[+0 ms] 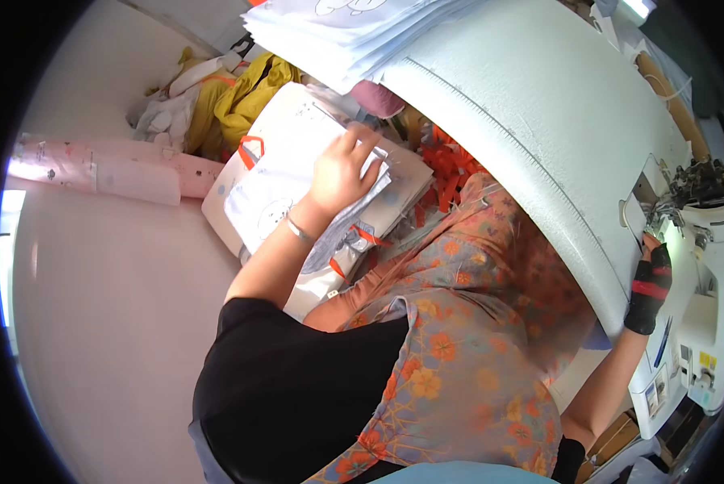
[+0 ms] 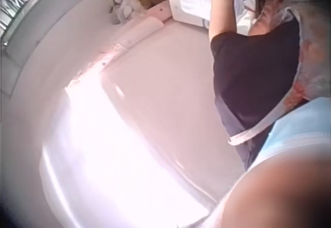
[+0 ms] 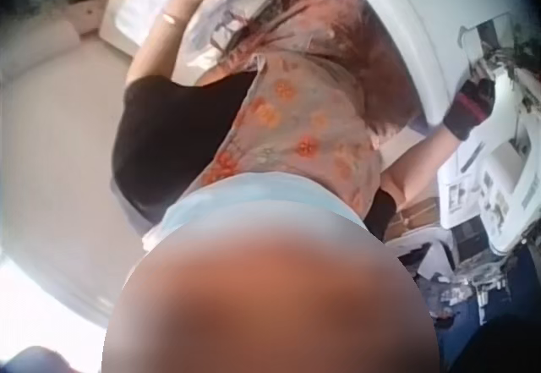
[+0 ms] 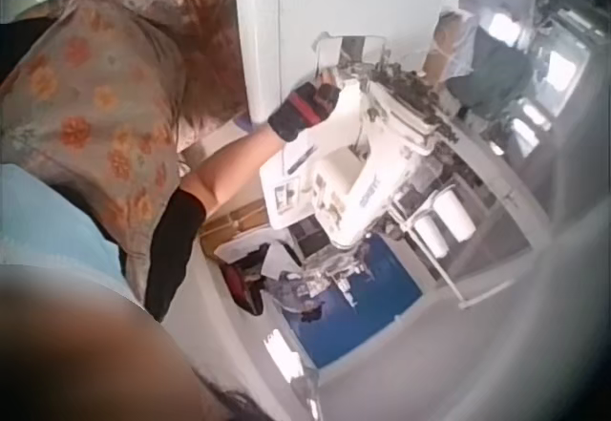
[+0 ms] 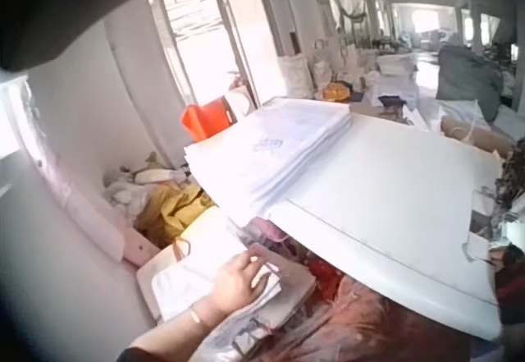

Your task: Using an industrial sewing machine to stitch the edges of printed fabric panels to create bags or pillowcases.

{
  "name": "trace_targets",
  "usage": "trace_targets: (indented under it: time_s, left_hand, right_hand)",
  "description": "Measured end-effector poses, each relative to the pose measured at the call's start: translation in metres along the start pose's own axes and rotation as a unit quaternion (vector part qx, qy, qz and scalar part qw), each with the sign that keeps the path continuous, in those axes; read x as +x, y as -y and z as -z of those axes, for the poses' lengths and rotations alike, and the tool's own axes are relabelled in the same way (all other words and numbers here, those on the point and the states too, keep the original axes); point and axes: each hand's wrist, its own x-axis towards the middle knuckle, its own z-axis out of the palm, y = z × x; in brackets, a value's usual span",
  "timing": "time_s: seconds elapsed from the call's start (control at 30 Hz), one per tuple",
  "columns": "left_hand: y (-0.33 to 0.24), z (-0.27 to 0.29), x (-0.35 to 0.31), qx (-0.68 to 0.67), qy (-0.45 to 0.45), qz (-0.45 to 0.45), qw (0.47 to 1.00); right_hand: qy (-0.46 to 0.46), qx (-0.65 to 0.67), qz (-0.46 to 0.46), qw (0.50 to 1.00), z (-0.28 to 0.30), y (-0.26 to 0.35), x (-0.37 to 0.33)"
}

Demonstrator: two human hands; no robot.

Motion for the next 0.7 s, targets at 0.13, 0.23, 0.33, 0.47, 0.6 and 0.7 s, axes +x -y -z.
trace_targets:
  time_s: [0.13,0.23,0.33,0.47,0.6,0.7]
  left_hand:
    - [-0.002,0.028,0.153,0.167,-0.181,-0.152,0.957]
    - [0.011,0.03,0.218,0.273,-0.117,-0.029,0.955]
    - [0.038,0.031,0.243,0.17,0.189,0.08,0.964]
    - [0.06,0.02,0.245,0.2,0.151,0.088,0.964]
    - [0.076,0.026,0.252,0.153,0.149,0.102,0.972]
    - [0.082,0.026,0.259,0.168,0.147,0.085,0.971]
  right_hand:
    - [-0.032,0.041,-0.036,0.998,0.003,0.011,0.0]
    - [-0.056,0.05,-0.031,0.997,0.007,0.017,-0.002]
    - [-0.059,0.01,-0.027,0.998,0.008,0.018,-0.003]
    - [-0.056,-0.067,-0.014,0.996,0.005,0.014,-0.002]
    - [-0.072,0.017,-0.016,0.997,0.002,0.011,-0.003]
    - [-0.064,0.019,-0.031,0.997,0.002,0.011,-0.005]
